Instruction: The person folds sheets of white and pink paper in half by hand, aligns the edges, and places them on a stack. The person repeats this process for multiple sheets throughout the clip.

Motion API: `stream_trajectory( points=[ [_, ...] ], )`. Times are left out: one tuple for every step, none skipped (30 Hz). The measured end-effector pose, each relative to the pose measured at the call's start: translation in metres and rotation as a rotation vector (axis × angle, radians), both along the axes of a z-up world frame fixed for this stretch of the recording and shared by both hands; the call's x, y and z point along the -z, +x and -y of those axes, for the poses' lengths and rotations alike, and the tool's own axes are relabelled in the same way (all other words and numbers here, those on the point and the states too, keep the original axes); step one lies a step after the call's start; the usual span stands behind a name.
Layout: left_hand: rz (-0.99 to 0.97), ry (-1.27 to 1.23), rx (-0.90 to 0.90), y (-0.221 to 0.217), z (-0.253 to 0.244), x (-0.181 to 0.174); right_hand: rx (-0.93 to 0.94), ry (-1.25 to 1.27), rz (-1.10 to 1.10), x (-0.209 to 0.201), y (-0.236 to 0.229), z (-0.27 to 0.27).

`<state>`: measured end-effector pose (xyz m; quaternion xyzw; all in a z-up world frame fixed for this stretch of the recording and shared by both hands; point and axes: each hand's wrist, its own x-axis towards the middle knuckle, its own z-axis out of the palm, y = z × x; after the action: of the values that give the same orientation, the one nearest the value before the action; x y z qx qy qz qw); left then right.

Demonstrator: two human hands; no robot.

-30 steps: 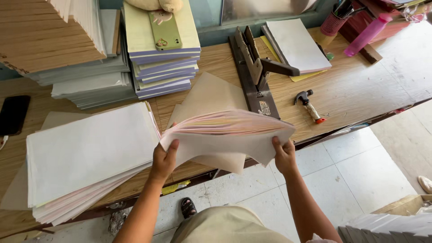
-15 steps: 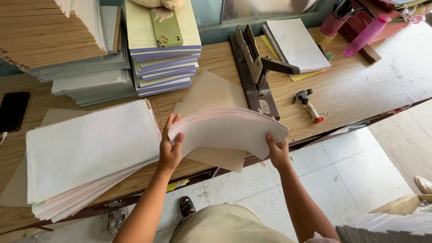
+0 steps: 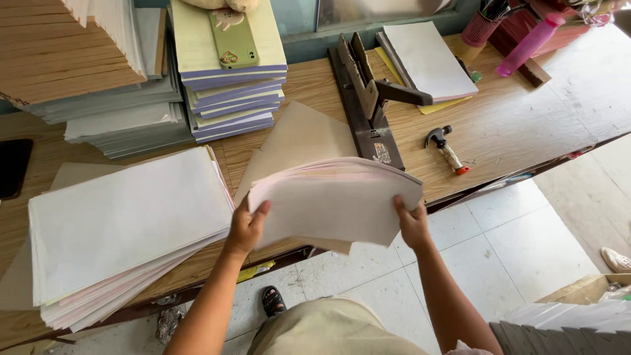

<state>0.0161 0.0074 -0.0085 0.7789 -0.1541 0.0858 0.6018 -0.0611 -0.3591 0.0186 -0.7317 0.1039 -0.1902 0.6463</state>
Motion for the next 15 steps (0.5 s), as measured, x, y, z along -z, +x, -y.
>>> stream_trajectory(
  points=[
    [-0.079, -0.043, 0.012, -0.001, 0.007, 0.001, 0.009, 0.04, -0.069, 0.004, 0.001, -0.008],
    [-0.077, -0.043, 0.013, 0.001, 0.012, -0.003, 0.01, 0.04, -0.066, 0.012, 0.004, -0.005],
    [-0.08, 0.024, 0.028, 0.002, 0.017, -0.007, -0.006, 0.021, -0.089, 0.02, 0.007, -0.002],
    [-0.083, 0.091, 0.042, 0.003, 0.022, -0.011, -0.021, 0.002, -0.112, 0.028, 0.01, 0.002],
    [-0.084, 0.091, 0.042, 0.001, 0.022, -0.02, -0.022, 0.002, -0.113, 0.024, 0.007, 0.002],
    [-0.09, 0.075, 0.02, -0.002, 0.022, -0.029, -0.007, 0.013, -0.121, 0.02, 0.005, 0.002],
    [-0.091, 0.057, -0.005, -0.001, 0.023, -0.039, 0.004, 0.021, -0.123, 0.015, 0.008, 0.003],
    [-0.086, 0.055, -0.009, 0.002, 0.022, -0.049, 0.0, 0.02, -0.118, 0.004, 0.012, 0.007],
    [-0.088, 0.003, -0.029, 0.0, 0.019, -0.058, 0.016, 0.032, -0.067, -0.005, 0.009, 0.009],
    [-0.09, -0.049, -0.05, -0.002, 0.017, -0.066, 0.033, 0.045, -0.017, -0.013, 0.007, 0.012],
    [-0.097, -0.045, -0.049, -0.003, 0.015, -0.069, 0.034, 0.048, -0.024, -0.023, 0.004, 0.007],
    [-0.059, -0.095, -0.034, -0.005, 0.013, -0.072, 0.018, 0.067, 0.052, -0.032, 0.002, 0.002],
    [-0.009, -0.149, -0.019, -0.002, 0.012, -0.077, 0.0, 0.083, 0.138, -0.044, 0.004, -0.002],
    [-0.005, -0.148, -0.019, 0.002, 0.013, -0.065, 0.0, 0.083, 0.142, -0.044, 0.006, -0.008],
    [0.004, -0.2, 0.012, 0.005, 0.015, -0.053, -0.033, 0.095, 0.157, -0.043, 0.006, -0.013]
  ],
)
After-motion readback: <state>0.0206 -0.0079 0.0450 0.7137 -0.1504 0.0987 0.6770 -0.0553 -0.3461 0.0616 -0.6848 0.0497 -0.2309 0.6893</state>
